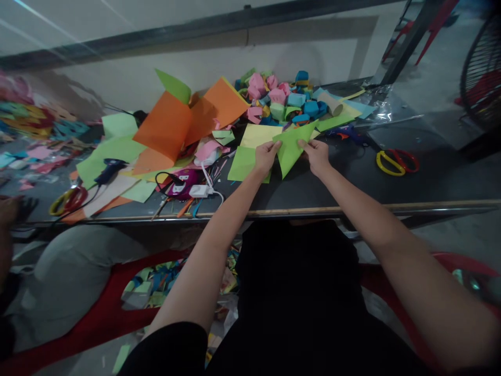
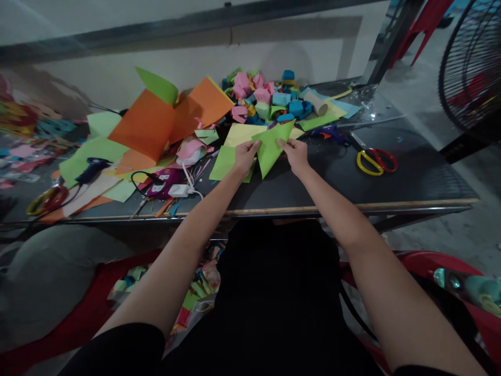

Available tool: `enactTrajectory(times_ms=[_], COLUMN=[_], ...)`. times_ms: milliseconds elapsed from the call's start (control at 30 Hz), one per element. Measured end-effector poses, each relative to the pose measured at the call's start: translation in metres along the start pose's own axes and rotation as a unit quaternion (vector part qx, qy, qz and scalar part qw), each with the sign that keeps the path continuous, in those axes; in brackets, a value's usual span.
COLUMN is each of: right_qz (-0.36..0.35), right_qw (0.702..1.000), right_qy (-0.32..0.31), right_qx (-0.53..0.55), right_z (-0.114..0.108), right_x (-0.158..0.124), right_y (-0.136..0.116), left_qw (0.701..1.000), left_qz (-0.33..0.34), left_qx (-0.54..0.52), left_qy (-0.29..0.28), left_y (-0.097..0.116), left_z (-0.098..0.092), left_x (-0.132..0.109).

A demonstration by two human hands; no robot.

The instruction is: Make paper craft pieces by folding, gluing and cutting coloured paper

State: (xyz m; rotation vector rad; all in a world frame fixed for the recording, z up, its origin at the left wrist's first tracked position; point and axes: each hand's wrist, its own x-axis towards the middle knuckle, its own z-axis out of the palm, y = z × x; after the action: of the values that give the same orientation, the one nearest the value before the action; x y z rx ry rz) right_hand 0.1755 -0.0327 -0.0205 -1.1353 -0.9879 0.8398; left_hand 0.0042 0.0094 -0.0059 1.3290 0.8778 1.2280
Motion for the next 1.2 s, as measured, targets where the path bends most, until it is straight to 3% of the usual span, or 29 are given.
enactTrajectory(times_ms=[100, 300, 800, 1200], right_qz=[-0.005, -0.001, 0.013, -0.021], right_qw=[1.000, 0.998, 0.988, 0.989], right_qy=[0.026, 0.061, 0.117, 0.148], right_qx=[-0.003, 0.010, 0.102, 0.020], right_z=[-0.001, -0.002, -0.014, -0.017], right_x=[0.002, 0.006, 0.013, 0.006], right_y=[0.001, 0.002, 0.001, -0.011], left_qw=[0.998, 0.994, 0.986, 0.993], left_qz=[0.044, 0.045, 0.063, 0.031], left_qx=[0.047, 0.087, 0.154, 0.110], left_qy=[0.028, 0.040, -0.012, -0.042], left_y=[-0.004, -0.005, 0.001, -0.001], left_z=[0.000, -0.002, -0.009, -0.008], left_x=[0.002, 0.005, 0.005, 0.004])
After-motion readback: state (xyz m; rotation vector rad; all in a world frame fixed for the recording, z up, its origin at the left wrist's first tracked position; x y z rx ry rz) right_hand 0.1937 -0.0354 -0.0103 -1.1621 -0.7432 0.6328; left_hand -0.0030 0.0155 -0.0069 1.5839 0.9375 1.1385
